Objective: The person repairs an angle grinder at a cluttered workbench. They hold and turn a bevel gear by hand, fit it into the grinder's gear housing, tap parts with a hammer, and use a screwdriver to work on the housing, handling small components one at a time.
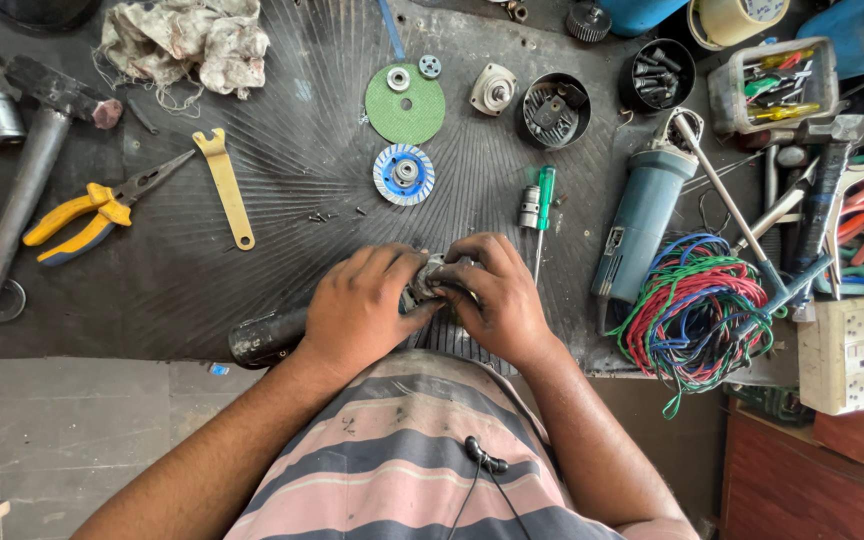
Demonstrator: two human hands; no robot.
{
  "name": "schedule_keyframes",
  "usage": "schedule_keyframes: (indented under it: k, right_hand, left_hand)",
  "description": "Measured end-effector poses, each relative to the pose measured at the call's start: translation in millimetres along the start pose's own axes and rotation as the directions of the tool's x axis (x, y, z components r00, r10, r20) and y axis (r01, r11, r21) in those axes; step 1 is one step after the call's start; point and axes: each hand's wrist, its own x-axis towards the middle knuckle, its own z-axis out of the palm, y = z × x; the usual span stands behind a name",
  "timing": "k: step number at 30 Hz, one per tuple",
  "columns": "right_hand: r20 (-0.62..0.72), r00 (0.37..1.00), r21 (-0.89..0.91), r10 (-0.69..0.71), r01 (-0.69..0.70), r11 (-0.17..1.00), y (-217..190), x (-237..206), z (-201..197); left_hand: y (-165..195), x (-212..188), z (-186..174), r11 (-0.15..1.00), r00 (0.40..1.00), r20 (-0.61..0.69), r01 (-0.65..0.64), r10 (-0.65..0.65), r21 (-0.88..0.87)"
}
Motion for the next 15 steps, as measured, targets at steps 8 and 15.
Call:
schedule_keyframes:
  k: [8, 15]
  right_hand:
    - [-0.05, 0.998, -0.005, -0.024, 0.023, 1.0, 0, -1, 5]
    - [-0.092, 0.996, 0.026, -0.017, 0.019, 0.999, 2, -6, 12]
  left_hand:
    - [-1, 0, -1, 1.0, 1.0, -0.005, -0.008, 0.008, -0.015]
    - [-2, 0, -1, 1.0, 1.0, -0.002, -0.008, 0.008, -0.029]
